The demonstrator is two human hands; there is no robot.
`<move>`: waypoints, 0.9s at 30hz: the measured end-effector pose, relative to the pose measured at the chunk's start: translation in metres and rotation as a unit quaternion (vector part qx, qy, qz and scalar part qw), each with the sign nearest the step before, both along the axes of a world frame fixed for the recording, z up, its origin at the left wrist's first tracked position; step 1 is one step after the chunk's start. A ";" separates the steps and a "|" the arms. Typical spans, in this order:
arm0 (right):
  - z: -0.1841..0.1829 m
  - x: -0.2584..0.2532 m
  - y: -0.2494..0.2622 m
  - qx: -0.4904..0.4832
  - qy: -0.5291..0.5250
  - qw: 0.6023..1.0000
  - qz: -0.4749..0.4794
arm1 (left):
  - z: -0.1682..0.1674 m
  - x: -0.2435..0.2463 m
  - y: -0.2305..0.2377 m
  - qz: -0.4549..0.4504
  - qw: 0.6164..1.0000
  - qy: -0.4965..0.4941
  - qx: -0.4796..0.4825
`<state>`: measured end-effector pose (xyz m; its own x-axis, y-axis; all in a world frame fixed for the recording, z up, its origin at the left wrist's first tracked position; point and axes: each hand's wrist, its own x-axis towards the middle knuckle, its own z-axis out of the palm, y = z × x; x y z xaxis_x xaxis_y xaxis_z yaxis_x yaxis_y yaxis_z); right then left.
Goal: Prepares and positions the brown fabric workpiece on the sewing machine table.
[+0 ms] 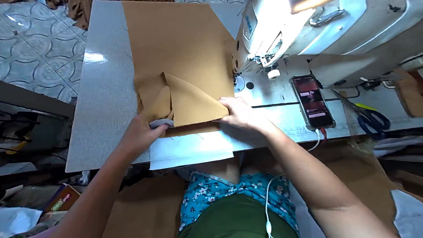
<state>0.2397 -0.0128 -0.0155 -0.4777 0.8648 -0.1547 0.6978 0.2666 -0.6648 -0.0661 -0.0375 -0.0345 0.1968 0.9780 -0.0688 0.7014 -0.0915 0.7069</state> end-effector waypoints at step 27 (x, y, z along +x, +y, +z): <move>-0.003 0.262 -0.057 -0.075 0.012 0.848 -0.525 | -0.024 -0.009 -0.001 0.037 0.994 -0.072 0.070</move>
